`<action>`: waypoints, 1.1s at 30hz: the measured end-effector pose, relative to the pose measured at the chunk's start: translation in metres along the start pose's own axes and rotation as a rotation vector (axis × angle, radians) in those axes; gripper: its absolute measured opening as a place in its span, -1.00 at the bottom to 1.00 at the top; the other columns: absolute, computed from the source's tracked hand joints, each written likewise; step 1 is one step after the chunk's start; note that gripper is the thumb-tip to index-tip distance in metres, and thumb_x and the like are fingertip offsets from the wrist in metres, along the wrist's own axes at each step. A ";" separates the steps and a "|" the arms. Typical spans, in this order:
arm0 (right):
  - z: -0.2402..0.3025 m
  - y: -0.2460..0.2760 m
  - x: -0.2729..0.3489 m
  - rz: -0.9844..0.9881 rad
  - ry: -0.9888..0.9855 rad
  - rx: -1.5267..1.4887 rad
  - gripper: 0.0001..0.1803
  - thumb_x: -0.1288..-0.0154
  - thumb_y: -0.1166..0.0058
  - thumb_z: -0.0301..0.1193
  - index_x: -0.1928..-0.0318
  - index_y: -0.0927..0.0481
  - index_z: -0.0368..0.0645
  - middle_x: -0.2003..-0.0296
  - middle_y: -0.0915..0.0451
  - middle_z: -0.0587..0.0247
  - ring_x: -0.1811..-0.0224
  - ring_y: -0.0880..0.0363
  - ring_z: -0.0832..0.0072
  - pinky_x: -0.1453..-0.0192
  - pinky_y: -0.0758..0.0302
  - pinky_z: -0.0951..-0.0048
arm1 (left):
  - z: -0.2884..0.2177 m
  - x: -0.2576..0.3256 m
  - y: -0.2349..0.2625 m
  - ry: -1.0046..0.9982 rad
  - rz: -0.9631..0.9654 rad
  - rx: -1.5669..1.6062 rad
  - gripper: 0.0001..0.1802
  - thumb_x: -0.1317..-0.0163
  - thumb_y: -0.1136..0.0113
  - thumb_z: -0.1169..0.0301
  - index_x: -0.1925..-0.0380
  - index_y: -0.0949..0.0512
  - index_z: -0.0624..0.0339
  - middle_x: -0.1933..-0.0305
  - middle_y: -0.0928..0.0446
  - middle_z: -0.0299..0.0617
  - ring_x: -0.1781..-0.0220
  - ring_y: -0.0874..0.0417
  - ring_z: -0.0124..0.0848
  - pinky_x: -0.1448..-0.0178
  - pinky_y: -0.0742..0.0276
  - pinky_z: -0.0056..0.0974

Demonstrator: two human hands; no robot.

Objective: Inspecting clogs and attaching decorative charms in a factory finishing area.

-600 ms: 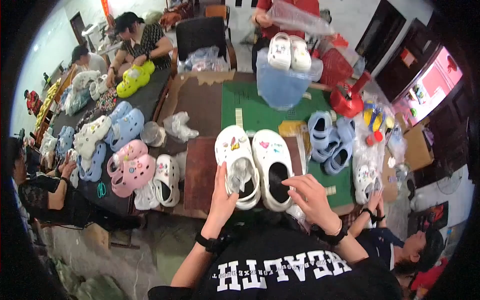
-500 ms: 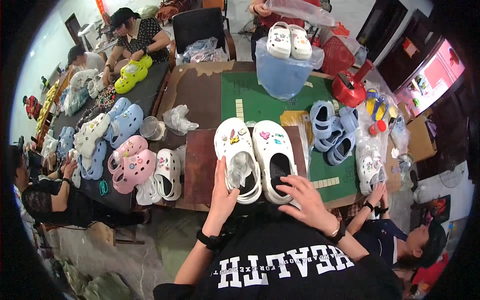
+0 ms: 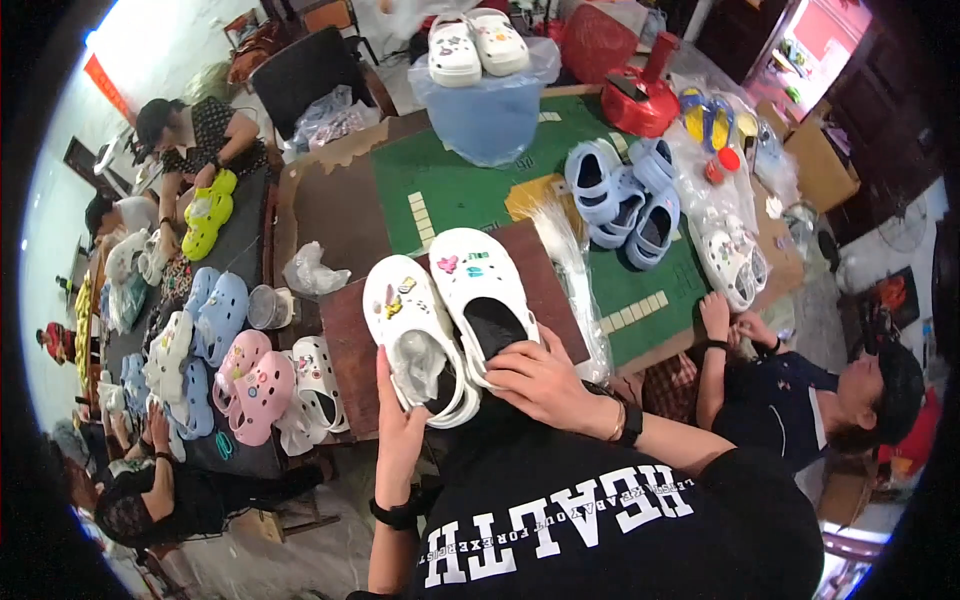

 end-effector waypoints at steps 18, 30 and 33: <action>-0.022 0.045 -0.023 -0.305 0.053 -0.178 -0.75 -0.14 -0.19 -0.47 0.12 -0.61 -0.15 0.22 -0.63 0.19 0.21 -0.62 0.27 0.13 -0.57 0.30 | -0.012 0.001 -0.020 -0.158 -0.194 -0.319 -0.18 -0.19 -0.08 0.66 -0.47 -0.05 0.19 -0.56 -0.02 -0.08 -0.58 0.00 -0.19 -0.56 0.11 -0.09; -0.340 -0.001 -0.021 -0.181 -0.634 -0.040 -0.79 -0.28 0.02 -0.44 0.21 -0.65 -0.23 0.38 -0.69 0.06 0.40 -0.68 0.27 0.26 -0.56 0.31 | -0.018 0.043 0.027 -0.043 -0.530 -0.415 -0.61 -0.37 0.01 0.55 -0.19 -0.40 0.39 -0.39 -0.25 0.01 -0.38 -0.33 -0.24 -0.40 -0.26 -0.17; -0.386 -0.044 -0.064 -0.193 -0.484 0.095 -0.79 -0.25 0.00 -0.41 0.27 -0.67 -0.23 0.34 -0.67 -0.06 0.22 -0.65 0.05 0.13 -0.52 0.09 | -0.008 0.063 0.038 0.049 -0.593 -0.479 -0.64 -0.35 0.00 0.58 -0.14 -0.42 0.43 -0.34 -0.33 0.00 -0.36 -0.36 -0.23 -0.40 -0.27 -0.16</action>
Point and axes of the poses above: each hand's wrist, its own x-axis away from the middle knuckle, its own y-axis out of the back of the hand, z = x × y, the point moved 4 cm from there along -x, towards the middle knuckle
